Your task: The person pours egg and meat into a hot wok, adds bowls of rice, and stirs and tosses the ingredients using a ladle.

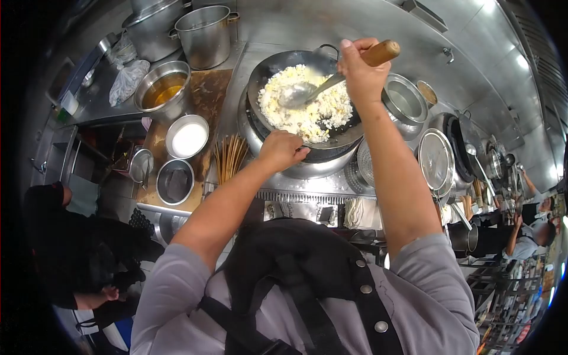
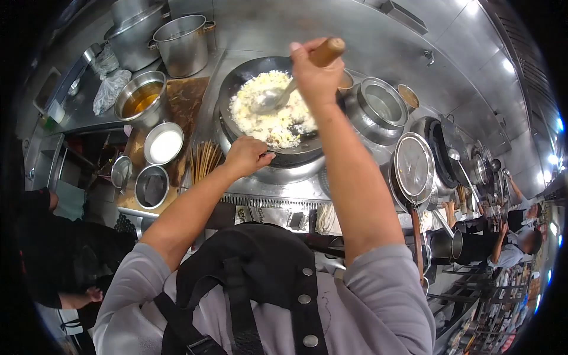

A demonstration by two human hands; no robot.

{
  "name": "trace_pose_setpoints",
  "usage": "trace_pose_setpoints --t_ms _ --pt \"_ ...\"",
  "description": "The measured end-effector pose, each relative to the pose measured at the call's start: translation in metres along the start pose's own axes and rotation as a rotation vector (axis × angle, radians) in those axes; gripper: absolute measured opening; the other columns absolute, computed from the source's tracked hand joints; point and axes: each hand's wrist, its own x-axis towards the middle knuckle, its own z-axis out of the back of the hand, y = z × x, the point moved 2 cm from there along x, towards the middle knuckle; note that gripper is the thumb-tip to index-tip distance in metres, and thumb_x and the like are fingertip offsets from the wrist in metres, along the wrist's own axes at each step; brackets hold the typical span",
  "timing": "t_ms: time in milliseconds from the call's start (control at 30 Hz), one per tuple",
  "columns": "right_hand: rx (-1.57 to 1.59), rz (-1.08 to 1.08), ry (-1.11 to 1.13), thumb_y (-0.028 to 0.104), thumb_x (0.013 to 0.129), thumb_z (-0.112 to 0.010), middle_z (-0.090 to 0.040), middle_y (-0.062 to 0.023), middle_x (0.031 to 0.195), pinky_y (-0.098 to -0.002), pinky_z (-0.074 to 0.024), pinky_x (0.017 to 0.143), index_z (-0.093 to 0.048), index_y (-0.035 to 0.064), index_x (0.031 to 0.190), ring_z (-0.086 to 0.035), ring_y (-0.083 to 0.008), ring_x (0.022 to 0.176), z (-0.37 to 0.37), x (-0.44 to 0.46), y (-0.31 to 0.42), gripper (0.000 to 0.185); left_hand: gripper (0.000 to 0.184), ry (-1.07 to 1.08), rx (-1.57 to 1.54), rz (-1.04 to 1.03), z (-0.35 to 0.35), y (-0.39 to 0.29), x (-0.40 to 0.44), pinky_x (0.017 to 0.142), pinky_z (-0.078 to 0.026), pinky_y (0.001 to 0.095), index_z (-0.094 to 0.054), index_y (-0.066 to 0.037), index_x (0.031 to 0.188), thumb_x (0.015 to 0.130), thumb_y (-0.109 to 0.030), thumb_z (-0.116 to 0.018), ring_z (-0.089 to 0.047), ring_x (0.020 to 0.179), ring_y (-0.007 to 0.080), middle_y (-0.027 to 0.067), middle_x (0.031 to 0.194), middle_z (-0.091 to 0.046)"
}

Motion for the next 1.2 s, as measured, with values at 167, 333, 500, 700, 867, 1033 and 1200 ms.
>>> trace_pose_setpoints --t_ms 167,333,500,700,867,1033,1200 --pt "0.093 -0.096 0.055 0.008 0.091 -0.078 -0.056 -0.0046 0.06 -0.0314 -0.0473 0.05 -0.057 0.0029 0.085 -0.053 -0.014 0.046 -0.009 0.062 0.065 0.022 0.04 0.026 0.013 0.033 0.005 0.001 0.005 0.071 -0.049 0.0499 -0.061 -0.007 0.067 0.089 -0.037 -0.073 -0.064 0.071 0.0369 0.0126 0.067 -0.063" --pt "0.024 0.051 -0.005 0.008 0.09 -0.08 -0.056 -0.0035 0.061 -0.0299 -0.0458 0.046 -0.058 0.0026 0.087 -0.052 -0.0124 0.046 -0.016 0.019 0.013 0.022 0.037 0.145 0.02 0.088 0.008 0.001 0.006 0.079 -0.05 0.0491 -0.066 -0.008 0.073 0.091 -0.04 -0.069 -0.067 0.078 0.0354 0.0126 0.074 -0.069" --pt "0.166 0.047 0.175 0.006 0.089 -0.078 -0.056 -0.0036 0.06 -0.029 -0.0472 0.048 -0.059 0.0026 0.088 -0.053 -0.0128 0.046 -0.027 0.059 0.072 0.019 0.037 0.1 0.034 0.055 0.006 0.0 0.004 0.078 -0.051 0.049 -0.066 -0.008 0.073 0.092 -0.04 -0.068 -0.068 0.078 0.0348 0.0124 0.074 -0.069" --pt "0.064 -0.015 0.052 0.004 0.091 -0.076 -0.051 -0.0012 0.057 -0.0285 -0.0425 0.048 -0.058 0.0015 0.083 -0.048 -0.0113 0.046 -0.022 0.017 0.009 0.02 0.036 0.141 0.011 0.084 0.005 0.001 0.006 0.08 -0.05 0.0478 -0.067 -0.009 0.074 0.092 -0.041 -0.068 -0.068 0.08 0.0333 0.0113 0.076 -0.069" --pt "0.352 0.019 0.19 0.004 0.089 -0.077 -0.055 -0.0013 0.059 -0.0289 -0.0442 0.048 -0.06 0.0035 0.082 -0.052 -0.0115 0.047 -0.025 0.019 0.088 0.018 0.037 0.079 0.017 0.037 0.0 0.003 0.003 0.08 -0.051 0.0486 -0.067 -0.009 0.074 0.092 -0.041 -0.068 -0.068 0.08 0.0346 0.0118 0.075 -0.069" --pt "0.144 -0.147 0.149 0.001 0.09 -0.075 -0.052 -0.0031 0.058 -0.0317 -0.0438 0.049 -0.058 0.002 0.089 -0.047 -0.0117 0.046 -0.023 0.029 0.045 0.017 0.038 0.171 0.048 0.078 0.004 -0.003 0.005 0.08 -0.05 0.0475 -0.067 -0.007 0.074 0.091 -0.041 -0.068 -0.067 0.08 0.0346 0.012 0.075 -0.069" --pt "0.222 0.152 0.178 0.003 0.09 -0.076 -0.053 -0.0033 0.06 -0.03 -0.045 0.05 -0.057 0.0028 0.086 -0.046 -0.011 0.045 -0.021 -0.006 0.082 0.02 0.038 0.056 0.018 0.037 0.0 -0.001 0.003 0.08 -0.05 0.0478 -0.066 -0.007 0.074 0.091 -0.041 -0.069 -0.067 0.079 0.0345 0.0118 0.075 -0.069"
